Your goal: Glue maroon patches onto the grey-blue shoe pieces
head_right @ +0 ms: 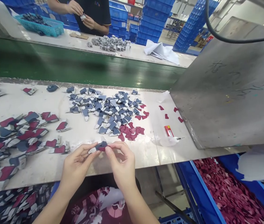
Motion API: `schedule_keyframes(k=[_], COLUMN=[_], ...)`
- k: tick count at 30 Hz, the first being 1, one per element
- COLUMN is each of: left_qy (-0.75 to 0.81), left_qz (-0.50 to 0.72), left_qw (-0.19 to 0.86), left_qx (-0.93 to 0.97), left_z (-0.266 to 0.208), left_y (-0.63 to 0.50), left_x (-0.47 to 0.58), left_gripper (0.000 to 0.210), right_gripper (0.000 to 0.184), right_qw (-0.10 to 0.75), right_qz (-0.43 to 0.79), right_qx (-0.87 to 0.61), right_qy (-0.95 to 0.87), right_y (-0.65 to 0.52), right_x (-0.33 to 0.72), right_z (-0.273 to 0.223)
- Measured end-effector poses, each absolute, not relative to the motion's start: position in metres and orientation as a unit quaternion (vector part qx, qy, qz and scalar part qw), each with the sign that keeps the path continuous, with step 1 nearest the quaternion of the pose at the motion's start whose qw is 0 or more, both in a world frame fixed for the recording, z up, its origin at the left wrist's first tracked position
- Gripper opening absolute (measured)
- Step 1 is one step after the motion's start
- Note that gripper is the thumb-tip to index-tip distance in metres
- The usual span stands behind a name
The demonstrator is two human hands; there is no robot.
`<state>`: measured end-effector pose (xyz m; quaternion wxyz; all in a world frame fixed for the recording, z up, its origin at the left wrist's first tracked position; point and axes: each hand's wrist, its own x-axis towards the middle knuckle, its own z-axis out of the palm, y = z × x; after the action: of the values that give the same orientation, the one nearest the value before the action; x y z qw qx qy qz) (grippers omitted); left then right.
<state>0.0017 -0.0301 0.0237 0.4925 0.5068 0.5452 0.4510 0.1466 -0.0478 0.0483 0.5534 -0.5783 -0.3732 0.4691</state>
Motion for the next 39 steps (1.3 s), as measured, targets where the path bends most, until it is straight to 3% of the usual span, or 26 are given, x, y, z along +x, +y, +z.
schedule_keyframes(k=[6, 12, 26, 28, 33, 39], left_qy=[0.529, 0.523, 0.562, 0.565, 0.537, 0.554], left_qz=[0.462, 0.458, 0.501, 0.496, 0.472, 0.451], left_qw=[0.530, 0.530, 0.528, 0.529, 0.518, 0.460], left_qx=[0.475, 0.485, 0.392, 0.393, 0.469, 0.527], left_z=[0.040, 0.047, 0.068, 0.068, 0.060, 0.062], left_y=[-0.034, -0.037, -0.045, -0.046, -0.045, -0.049], left_x=[0.000, -0.002, 0.013, 0.013, 0.003, 0.008], left_gripper=[0.019, 0.016, 0.015, 0.018, 0.022, 0.017], right_gripper=[0.003, 0.005, 0.014, 0.012, 0.026, 0.014], right_qw=[0.587, 0.610, 0.630, 0.623, 0.545, 0.547], right_qz=[0.445, 0.444, 0.239, 0.274, 0.489, 0.488], right_qx=[-0.561, -0.550, -0.551, -0.548, -0.497, -0.494], right_qy=[-0.377, -0.357, -0.492, -0.486, -0.465, -0.468], right_y=[-0.049, -0.051, -0.058, -0.057, -0.052, -0.047], right_x=[0.142, 0.140, 0.133, 0.137, 0.157, 0.160], right_z=[0.050, 0.055, 0.043, 0.045, 0.055, 0.053])
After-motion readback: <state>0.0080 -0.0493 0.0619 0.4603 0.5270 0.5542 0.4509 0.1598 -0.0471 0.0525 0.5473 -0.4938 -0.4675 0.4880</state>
